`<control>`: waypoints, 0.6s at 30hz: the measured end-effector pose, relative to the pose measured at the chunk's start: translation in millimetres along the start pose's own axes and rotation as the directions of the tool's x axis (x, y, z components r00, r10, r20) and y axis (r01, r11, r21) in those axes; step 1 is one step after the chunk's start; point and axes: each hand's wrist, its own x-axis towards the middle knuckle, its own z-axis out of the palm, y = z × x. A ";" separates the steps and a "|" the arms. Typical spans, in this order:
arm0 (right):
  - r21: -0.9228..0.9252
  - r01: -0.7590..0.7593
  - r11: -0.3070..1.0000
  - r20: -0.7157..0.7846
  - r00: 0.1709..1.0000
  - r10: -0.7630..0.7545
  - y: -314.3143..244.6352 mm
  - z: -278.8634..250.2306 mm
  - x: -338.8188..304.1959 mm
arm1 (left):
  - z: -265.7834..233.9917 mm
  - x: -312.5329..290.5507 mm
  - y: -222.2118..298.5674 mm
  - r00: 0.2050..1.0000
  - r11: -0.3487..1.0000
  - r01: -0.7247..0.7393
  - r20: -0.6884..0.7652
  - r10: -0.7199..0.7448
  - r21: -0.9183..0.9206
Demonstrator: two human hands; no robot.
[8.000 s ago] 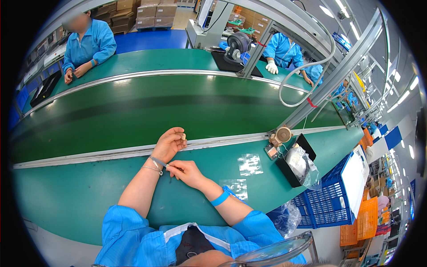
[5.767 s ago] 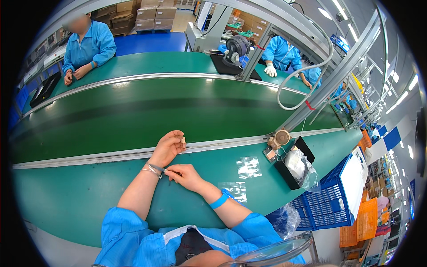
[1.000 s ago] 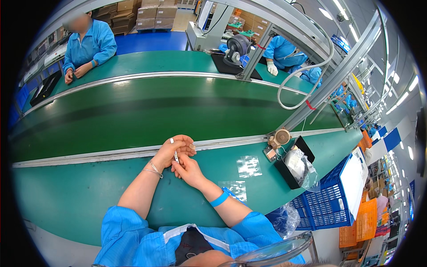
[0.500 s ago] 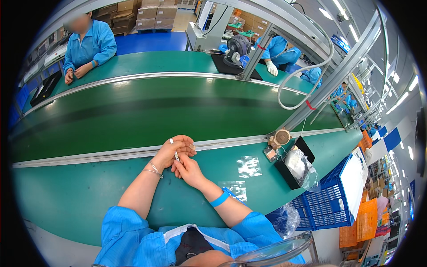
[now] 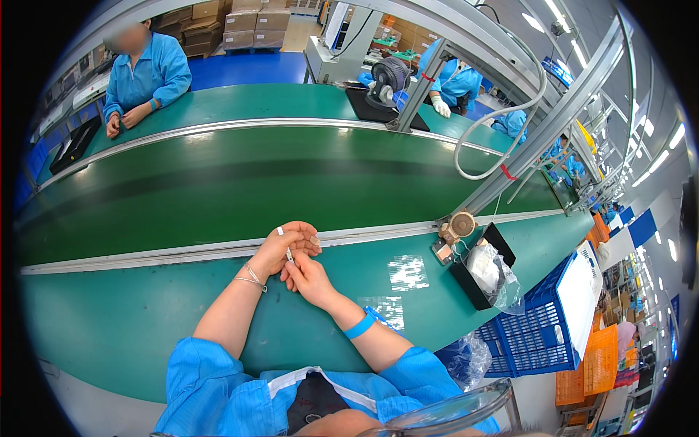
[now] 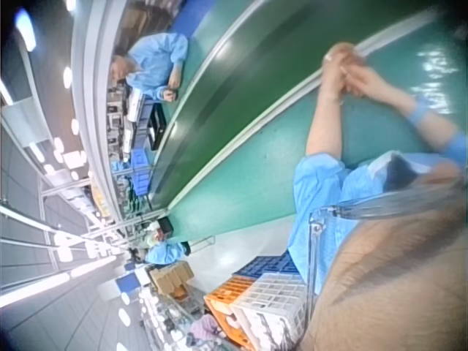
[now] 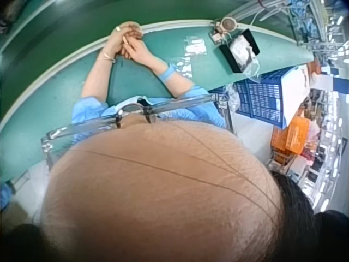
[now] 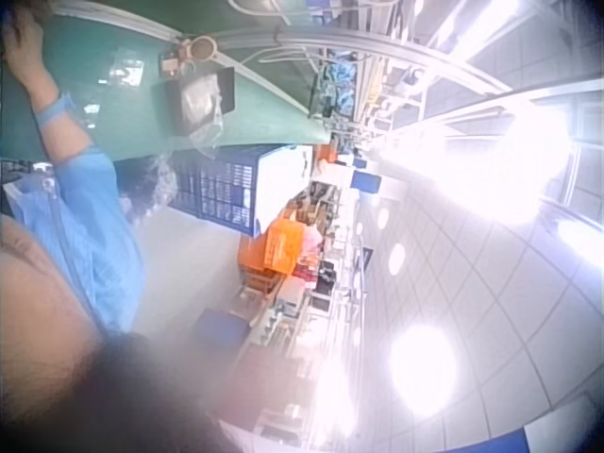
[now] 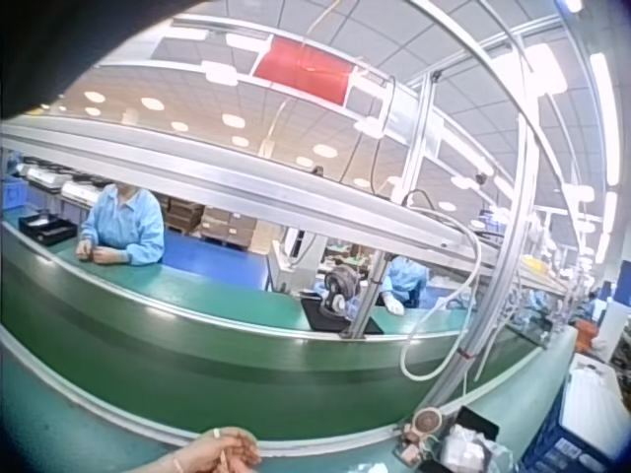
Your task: The recorder uses tweezers to handle and inspect a small electronic component at an assembly station.
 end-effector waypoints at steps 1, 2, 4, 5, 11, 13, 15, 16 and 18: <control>-0.007 -0.004 1.000 0.000 1.000 0.004 0.0 0.2 0.1 | -0.4 0.0 -0.2 1.000 1.000 -0.001 0.002 0.001 -0.001; -0.014 -0.008 1.000 0.000 1.000 0.008 -0.1 0.0 0.1 | -0.2 0.0 0.0 1.000 1.000 -0.001 0.003 0.001 -0.001; -0.014 0.011 1.000 0.000 1.000 -0.011 2.8 -0.1 0.4 | 0.4 -0.1 0.5 1.000 1.000 0.000 0.005 0.000 0.000; -0.014 0.029 0.999 0.001 1.000 -0.029 3.5 0.0 0.5 | 0.4 -0.1 0.6 1.000 1.000 0.000 0.005 0.000 0.000; -0.027 0.031 0.999 -0.001 1.000 -0.031 4.6 -0.1 0.5 | 1.1 0.0 0.6 1.000 1.000 0.009 -0.007 -0.009 -0.008; -0.025 0.029 0.999 -0.003 1.000 -0.029 3.9 -0.2 0.3 | 2.8 -0.3 1.5 1.000 1.000 0.013 -0.025 -0.013 -0.017; -0.022 0.027 0.999 -0.002 1.000 -0.027 1.6 0.4 0.3 | 2.2 -0.3 1.5 1.000 1.000 0.013 -0.026 -0.014 -0.024; -0.022 0.009 1.000 0.002 1.000 -0.009 0.1 0.5 0.1 | 1.8 -0.3 1.5 1.000 0.999 0.013 -0.025 -0.014 -0.032; -0.024 -0.007 1.000 0.002 1.000 0.007 0.6 0.0 0.1 | 2.2 0.5 1.2 1.000 0.999 0.015 -0.027 -0.016 -0.036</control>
